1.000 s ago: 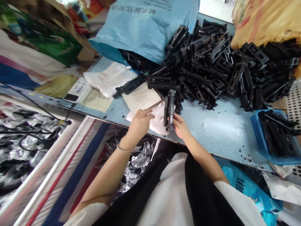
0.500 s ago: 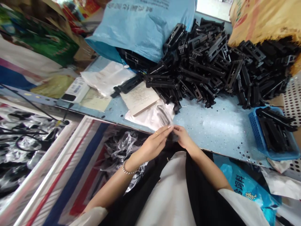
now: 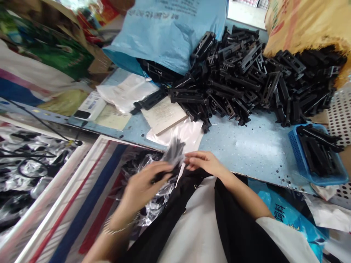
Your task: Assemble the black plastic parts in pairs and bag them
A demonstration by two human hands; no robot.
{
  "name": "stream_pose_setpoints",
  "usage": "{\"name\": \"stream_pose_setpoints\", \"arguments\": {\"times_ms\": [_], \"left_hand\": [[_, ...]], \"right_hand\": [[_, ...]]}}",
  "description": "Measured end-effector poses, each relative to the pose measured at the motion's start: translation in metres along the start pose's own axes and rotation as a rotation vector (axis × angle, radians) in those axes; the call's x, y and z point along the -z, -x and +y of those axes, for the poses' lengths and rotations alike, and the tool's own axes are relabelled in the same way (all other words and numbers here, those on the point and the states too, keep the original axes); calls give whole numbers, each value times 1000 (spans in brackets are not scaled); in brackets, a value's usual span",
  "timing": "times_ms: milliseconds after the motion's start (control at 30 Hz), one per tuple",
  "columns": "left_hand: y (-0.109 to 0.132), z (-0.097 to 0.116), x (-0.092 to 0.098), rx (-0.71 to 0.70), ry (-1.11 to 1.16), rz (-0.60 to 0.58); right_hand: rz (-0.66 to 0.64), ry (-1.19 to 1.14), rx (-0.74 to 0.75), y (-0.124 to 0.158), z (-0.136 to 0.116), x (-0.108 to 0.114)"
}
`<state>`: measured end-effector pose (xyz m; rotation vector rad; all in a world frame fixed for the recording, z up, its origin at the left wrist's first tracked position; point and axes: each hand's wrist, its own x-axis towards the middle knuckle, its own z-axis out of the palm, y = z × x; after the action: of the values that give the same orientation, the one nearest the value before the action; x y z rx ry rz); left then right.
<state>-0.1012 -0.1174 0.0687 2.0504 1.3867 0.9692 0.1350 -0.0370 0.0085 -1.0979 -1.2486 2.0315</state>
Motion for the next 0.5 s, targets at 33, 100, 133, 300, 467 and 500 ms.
{"name": "stream_pose_setpoints", "arguments": {"times_ms": [33,100,133,300,467,500], "left_hand": [[9,-2,20,95,-17,-9],[28,-23,52,281,-102,-94],[35,-43,61,345,-153,-158],[48,-162,37,728,-498,-313],[26,-162,4,734,-192,-281],[17,-146,-1,700,-39,-294]], "right_hand": [[62,92,45,-6,-5,8],[298,359,184,-26,-15,28],[431,507,243,-39,-20,38],[623,999,113,-97,-36,64],[605,832,41,-77,-40,85],[580,665,36,-63,-38,91]]}}
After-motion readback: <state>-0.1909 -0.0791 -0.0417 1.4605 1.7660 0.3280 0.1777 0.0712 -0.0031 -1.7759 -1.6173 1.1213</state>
